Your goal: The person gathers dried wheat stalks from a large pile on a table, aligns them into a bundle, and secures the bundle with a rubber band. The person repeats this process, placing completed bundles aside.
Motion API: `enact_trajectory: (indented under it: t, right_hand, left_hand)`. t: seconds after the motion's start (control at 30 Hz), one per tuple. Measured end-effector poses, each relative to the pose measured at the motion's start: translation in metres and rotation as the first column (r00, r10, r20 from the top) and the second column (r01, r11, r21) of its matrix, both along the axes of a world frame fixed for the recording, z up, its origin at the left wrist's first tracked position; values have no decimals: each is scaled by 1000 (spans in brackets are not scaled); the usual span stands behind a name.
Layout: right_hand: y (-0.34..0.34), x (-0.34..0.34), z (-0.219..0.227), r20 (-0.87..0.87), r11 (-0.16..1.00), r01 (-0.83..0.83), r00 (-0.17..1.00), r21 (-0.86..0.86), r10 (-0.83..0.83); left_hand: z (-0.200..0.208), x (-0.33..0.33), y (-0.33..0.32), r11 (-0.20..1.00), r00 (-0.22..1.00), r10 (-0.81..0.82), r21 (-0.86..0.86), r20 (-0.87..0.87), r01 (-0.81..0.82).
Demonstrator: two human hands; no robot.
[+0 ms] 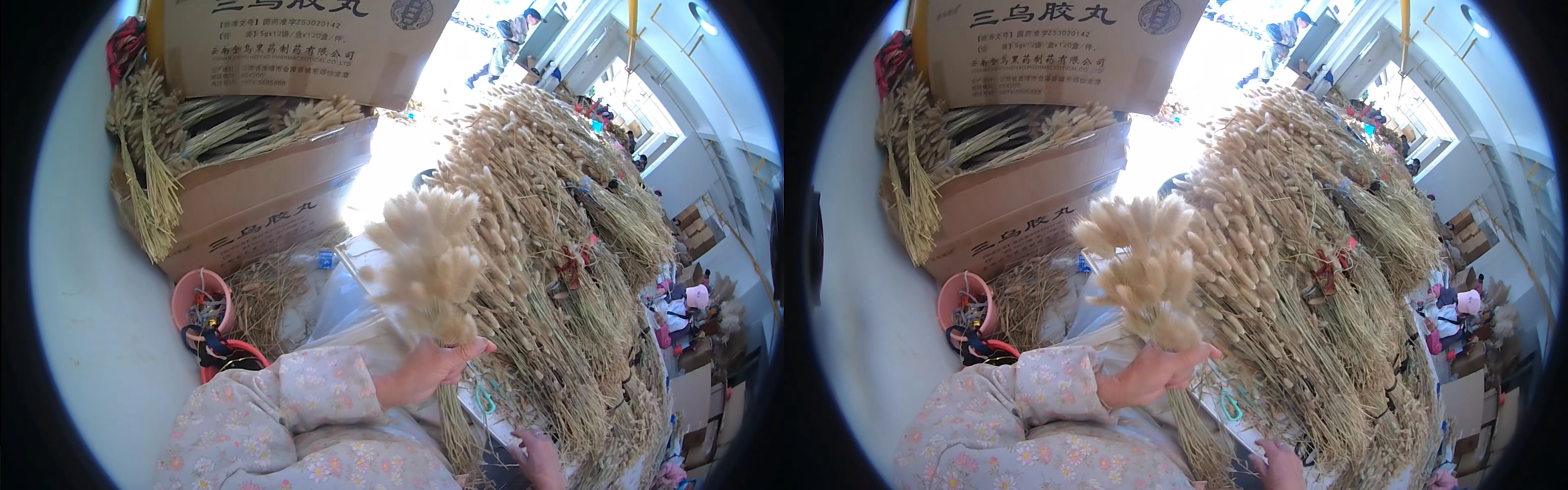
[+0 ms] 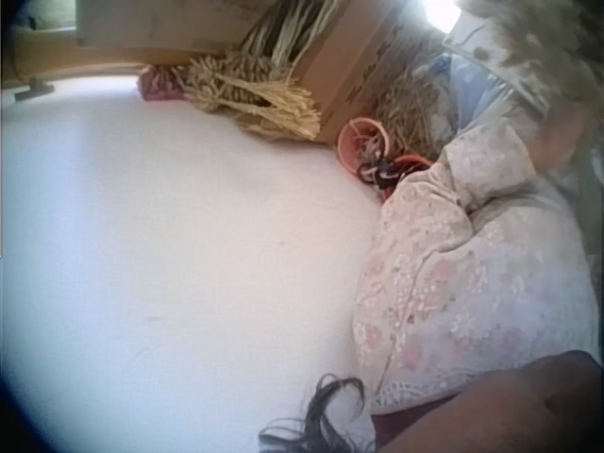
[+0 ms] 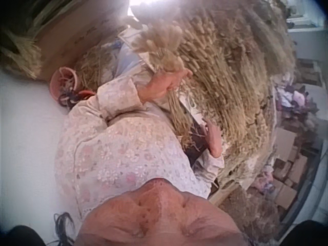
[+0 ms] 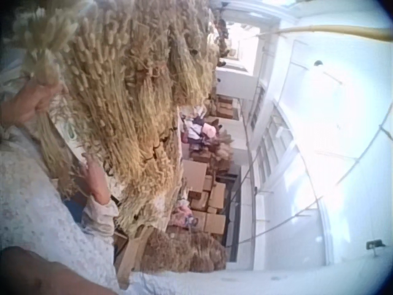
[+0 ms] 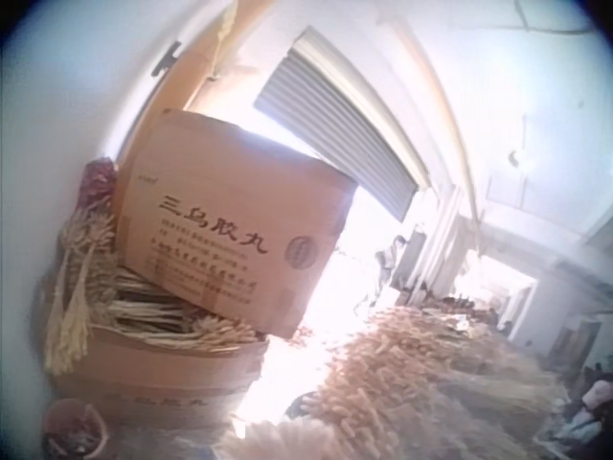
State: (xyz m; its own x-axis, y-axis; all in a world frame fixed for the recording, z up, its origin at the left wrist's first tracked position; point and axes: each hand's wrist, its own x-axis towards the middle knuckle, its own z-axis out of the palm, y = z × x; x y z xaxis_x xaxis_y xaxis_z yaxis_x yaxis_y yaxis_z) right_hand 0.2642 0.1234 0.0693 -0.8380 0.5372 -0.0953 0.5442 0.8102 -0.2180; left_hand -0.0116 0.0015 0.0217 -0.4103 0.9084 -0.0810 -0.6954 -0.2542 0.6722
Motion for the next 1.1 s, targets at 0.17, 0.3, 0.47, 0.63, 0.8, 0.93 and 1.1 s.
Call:
enact_trajectory:
  t: [0.17,0.3,0.47,0.63,0.8,0.93,1.1]
  right_hand:
    - [-35,-99,69,-442,983,-176,879,48,179]
    - [-53,-159,91,-526,971,-233,819,57,228]
    - [-55,-196,84,-480,928,-274,797,254,367]
    - [-54,-193,79,-508,948,-288,802,136,316]
    - [-61,-190,74,-537,871,-446,692,207,482]
    - [-63,-198,69,-524,821,-505,639,266,562]
    - [-59,-190,59,-682,909,-357,610,217,403]
  left_hand:
    - [11,14,6,999,998,-5,-38,-59,3]
    - [18,22,14,994,991,82,-60,-104,-88]
    - [14,27,15,997,974,70,-3,-215,-73]
    - [0,23,19,982,981,-113,-165,-157,87]
    - [-34,30,26,997,995,-9,71,-103,17]
    - [-47,41,44,958,844,287,157,-453,-241]
    - [-18,35,28,972,775,70,-133,-628,-195]
